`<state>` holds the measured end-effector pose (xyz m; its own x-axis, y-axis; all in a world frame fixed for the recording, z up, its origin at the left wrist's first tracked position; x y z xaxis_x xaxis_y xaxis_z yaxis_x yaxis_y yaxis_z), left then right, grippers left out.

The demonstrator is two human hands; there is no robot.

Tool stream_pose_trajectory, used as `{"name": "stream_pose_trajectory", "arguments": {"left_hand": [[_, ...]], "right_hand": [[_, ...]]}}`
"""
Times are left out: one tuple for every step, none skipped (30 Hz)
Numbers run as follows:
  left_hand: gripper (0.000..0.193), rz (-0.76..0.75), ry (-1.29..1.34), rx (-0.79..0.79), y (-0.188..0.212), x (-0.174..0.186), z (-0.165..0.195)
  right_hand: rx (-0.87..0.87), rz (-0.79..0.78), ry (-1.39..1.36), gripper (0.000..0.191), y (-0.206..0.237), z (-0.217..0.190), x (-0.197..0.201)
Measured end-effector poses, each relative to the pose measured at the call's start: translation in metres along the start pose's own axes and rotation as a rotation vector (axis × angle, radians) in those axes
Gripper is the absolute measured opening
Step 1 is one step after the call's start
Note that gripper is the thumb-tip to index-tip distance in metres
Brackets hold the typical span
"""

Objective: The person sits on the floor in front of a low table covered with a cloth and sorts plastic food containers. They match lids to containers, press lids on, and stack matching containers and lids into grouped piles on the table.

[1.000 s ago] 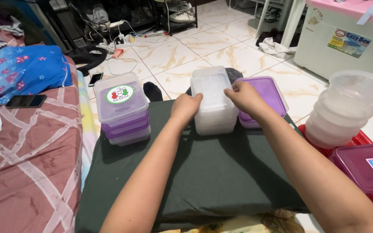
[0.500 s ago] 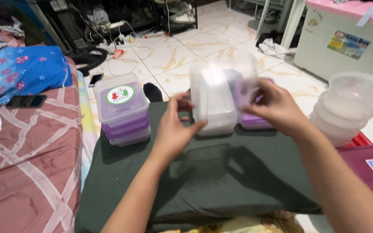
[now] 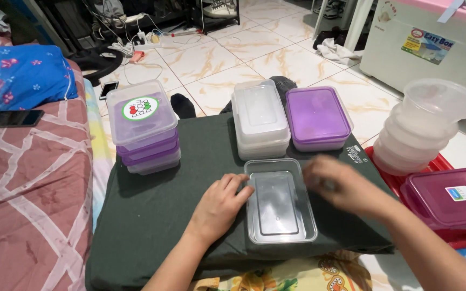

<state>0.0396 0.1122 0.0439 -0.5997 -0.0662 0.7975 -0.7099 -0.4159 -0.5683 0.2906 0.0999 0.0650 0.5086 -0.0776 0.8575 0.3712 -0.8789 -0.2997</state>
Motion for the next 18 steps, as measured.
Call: {"name": "stream_pose_trajectory", "arguments": {"left_hand": [[0.036,0.002,0.023,0.011,0.000,0.000,0.000],[0.036,0.018,0.046,0.023,0.000,0.000,0.001],[0.036,0.032,0.069,0.033,-0.001,0.001,0.002],[0.037,0.047,0.090,0.041,-0.002,0.002,0.003],[0.037,0.045,0.104,0.054,-0.003,0.003,0.003],[0.038,0.044,0.119,0.067,-0.004,0.003,0.004],[0.038,0.043,0.134,0.082,-0.004,0.004,0.005],[0.039,0.044,0.142,0.088,-0.005,0.006,0.005],[0.039,0.044,0.149,0.097,-0.005,0.008,0.006],[0.039,0.044,0.159,0.109,-0.004,0.009,0.007],[0.039,0.055,0.171,0.128,-0.005,0.012,0.007],[0.039,0.066,0.184,0.149,-0.005,0.015,0.008],[0.040,0.077,0.197,0.170,-0.007,0.018,0.009],[0.039,0.105,0.217,0.194,-0.009,0.023,0.009],[0.038,0.132,0.236,0.220,-0.012,0.027,0.010],[0.037,0.159,0.257,0.246,-0.016,0.032,0.012],[0.035,0.195,0.270,0.246,-0.020,0.038,0.015],[0.033,0.230,0.284,0.245,-0.026,0.044,0.018]], "right_hand": [[0.058,0.096,0.017,0.033,-0.006,0.002,0.010],[0.036,0.188,0.133,0.032,-0.012,0.008,0.017],[0.012,0.281,0.250,0.031,-0.019,0.014,0.021],[-0.012,0.376,0.367,0.031,-0.024,0.019,0.026],[-0.005,0.410,0.452,0.031,-0.029,0.022,0.025],[0.004,0.443,0.537,0.032,-0.034,0.026,0.023],[0.012,0.473,0.622,0.032,-0.038,0.029,0.021],[-0.005,0.457,0.664,0.028,-0.041,0.035,0.016],[-0.021,0.439,0.705,0.023,-0.042,0.039,0.012],[-0.037,0.418,0.744,0.019,-0.042,0.042,0.008],[-0.029,0.440,0.737,0.017,-0.041,0.043,0.008],[-0.021,0.461,0.729,0.015,-0.039,0.043,0.009],[-0.013,0.481,0.721,0.014,-0.038,0.041,0.011],[-0.003,0.502,0.707,0.015,-0.038,0.038,0.016],[0.008,0.523,0.692,0.016,-0.037,0.033,0.024],[0.017,0.541,0.677,0.017,-0.035,0.025,0.033],[0.033,0.572,0.658,0.018,-0.034,0.016,0.044],[0.047,0.602,0.640,0.019,-0.034,0.005,0.056]]}}
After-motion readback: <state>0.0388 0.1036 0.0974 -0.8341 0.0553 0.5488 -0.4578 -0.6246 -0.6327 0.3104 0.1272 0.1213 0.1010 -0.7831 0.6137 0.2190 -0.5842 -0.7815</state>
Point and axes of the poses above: each hand's wrist, its own y-axis away from the middle knuckle, its own x-axis out of the back of the hand, z = x × y, the point moved 6 cm from there along -y, towards the middle knuckle, and after that the axes turned 13 degrees about y, right-handed, at the moved point
